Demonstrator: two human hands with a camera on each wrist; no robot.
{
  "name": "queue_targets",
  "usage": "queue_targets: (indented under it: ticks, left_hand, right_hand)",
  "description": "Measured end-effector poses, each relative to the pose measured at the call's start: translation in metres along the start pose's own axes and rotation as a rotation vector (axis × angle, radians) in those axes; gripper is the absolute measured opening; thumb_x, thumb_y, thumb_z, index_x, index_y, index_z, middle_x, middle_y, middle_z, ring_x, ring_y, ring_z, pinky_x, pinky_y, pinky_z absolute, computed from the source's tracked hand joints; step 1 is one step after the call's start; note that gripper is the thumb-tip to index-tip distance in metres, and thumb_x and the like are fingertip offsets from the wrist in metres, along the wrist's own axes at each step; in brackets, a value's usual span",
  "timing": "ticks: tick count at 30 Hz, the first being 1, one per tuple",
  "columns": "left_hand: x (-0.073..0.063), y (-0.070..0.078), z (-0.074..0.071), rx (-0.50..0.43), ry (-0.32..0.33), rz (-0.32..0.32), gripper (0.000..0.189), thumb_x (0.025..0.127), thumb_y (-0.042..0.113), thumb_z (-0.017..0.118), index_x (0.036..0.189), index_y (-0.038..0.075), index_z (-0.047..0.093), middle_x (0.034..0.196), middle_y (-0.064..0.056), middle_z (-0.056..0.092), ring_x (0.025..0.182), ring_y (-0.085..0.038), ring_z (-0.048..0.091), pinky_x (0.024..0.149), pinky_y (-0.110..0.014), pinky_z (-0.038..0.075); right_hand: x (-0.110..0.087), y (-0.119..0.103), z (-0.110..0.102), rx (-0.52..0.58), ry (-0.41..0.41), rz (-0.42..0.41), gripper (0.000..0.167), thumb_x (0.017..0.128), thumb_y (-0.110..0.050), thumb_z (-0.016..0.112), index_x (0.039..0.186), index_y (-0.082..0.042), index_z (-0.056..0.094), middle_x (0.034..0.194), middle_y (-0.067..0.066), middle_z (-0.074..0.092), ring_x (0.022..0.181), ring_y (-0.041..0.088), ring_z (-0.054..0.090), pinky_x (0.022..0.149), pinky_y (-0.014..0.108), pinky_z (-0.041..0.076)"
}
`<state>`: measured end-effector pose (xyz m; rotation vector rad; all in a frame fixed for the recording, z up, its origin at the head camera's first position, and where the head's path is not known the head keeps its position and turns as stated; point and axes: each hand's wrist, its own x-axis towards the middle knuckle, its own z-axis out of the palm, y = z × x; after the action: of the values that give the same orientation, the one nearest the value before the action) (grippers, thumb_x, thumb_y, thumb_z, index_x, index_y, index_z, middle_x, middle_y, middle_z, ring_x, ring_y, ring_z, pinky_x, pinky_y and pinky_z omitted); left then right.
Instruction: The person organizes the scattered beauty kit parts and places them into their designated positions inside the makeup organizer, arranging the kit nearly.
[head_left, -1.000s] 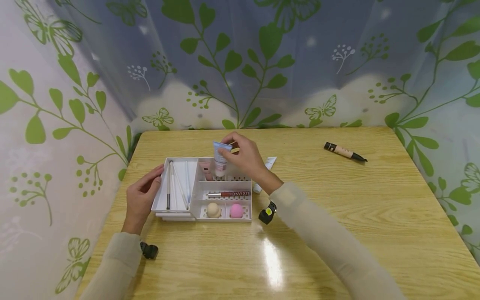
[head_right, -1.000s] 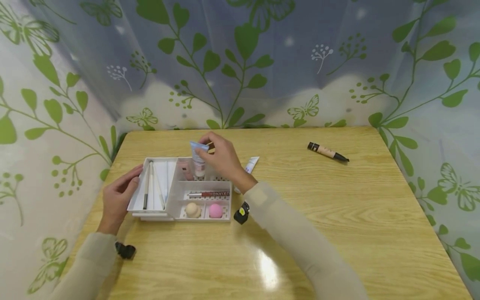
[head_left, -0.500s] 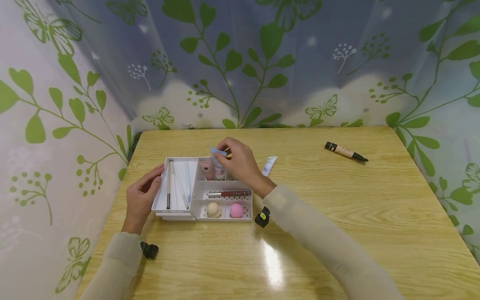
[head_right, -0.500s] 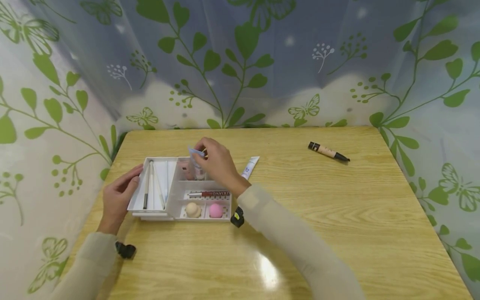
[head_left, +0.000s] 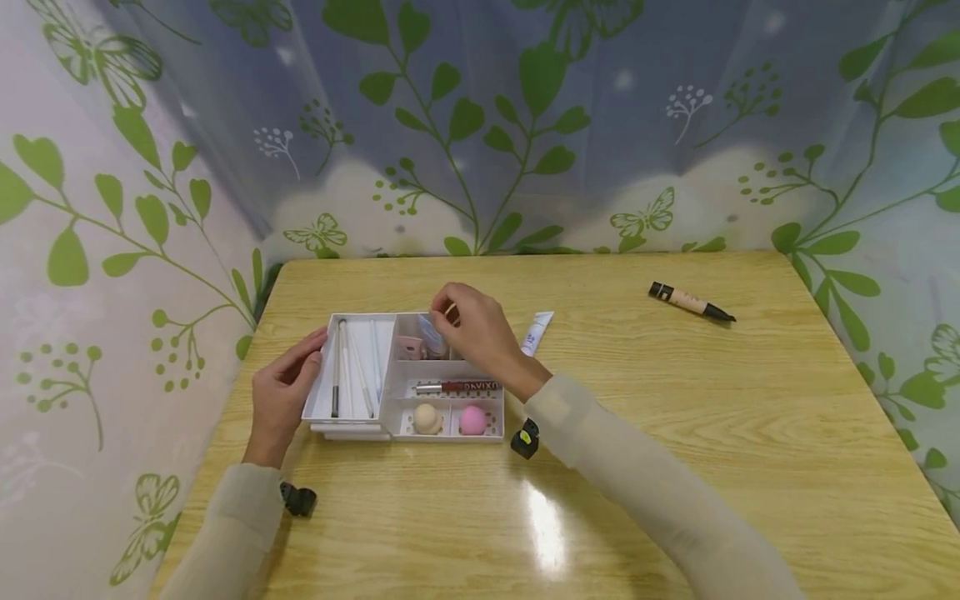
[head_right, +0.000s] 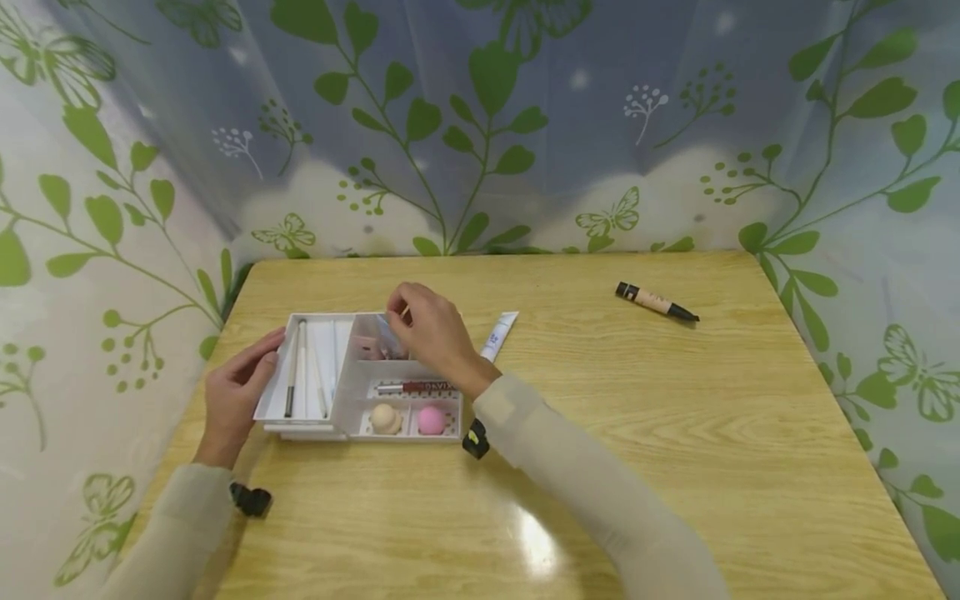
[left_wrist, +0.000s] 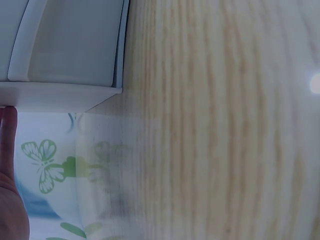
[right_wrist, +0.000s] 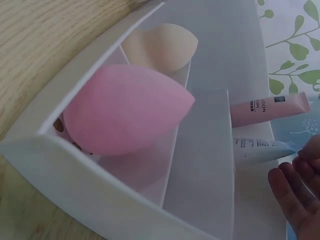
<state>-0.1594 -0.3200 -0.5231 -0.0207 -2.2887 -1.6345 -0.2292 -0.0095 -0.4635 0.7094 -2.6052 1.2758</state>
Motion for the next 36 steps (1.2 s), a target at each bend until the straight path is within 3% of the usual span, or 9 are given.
queue_targets:
  ticks: [9, 21, 36]
  left_hand:
    - [0.002, -0.003, 0.0, 0.003, 0.005, 0.005, 0.031, 0.109, 0.018, 0.067, 0.138, 0.011, 0.077, 0.147, -0.004, 0.072, 0.131, 0.004, 0.066, 0.106, -0.009, 0.05]
    - [0.003, -0.004, 0.0, -0.006, 0.001, 0.015, 0.031, 0.109, 0.018, 0.067, 0.137, 0.01, 0.077, 0.146, -0.004, 0.073, 0.13, 0.004, 0.066, 0.106, -0.01, 0.05]
    - [0.001, -0.004, 0.0, -0.017, 0.001, 0.022, 0.031, 0.109, 0.016, 0.067, 0.137, 0.008, 0.077, 0.146, -0.003, 0.073, 0.13, 0.004, 0.066, 0.105, -0.009, 0.05]
  right_hand:
    - [-0.004, 0.006, -0.002, 0.07, 0.001, -0.013, 0.004, 0.105, -0.012, 0.07, 0.106, -0.007, 0.069, 0.103, 0.007, 0.074, 0.092, 0.024, 0.076, 0.083, 0.039, 0.067]
    - [-0.015, 0.014, -0.008, 0.09, -0.016, -0.031, 0.007, 0.105, -0.015, 0.072, 0.11, -0.009, 0.071, 0.106, 0.004, 0.074, 0.094, 0.018, 0.074, 0.085, 0.027, 0.064]
    - [-0.031, 0.019, -0.007, 0.079, -0.1, -0.187, 0.016, 0.101, -0.018, 0.079, 0.11, -0.006, 0.073, 0.102, 0.007, 0.072, 0.092, 0.019, 0.072, 0.085, 0.025, 0.063]
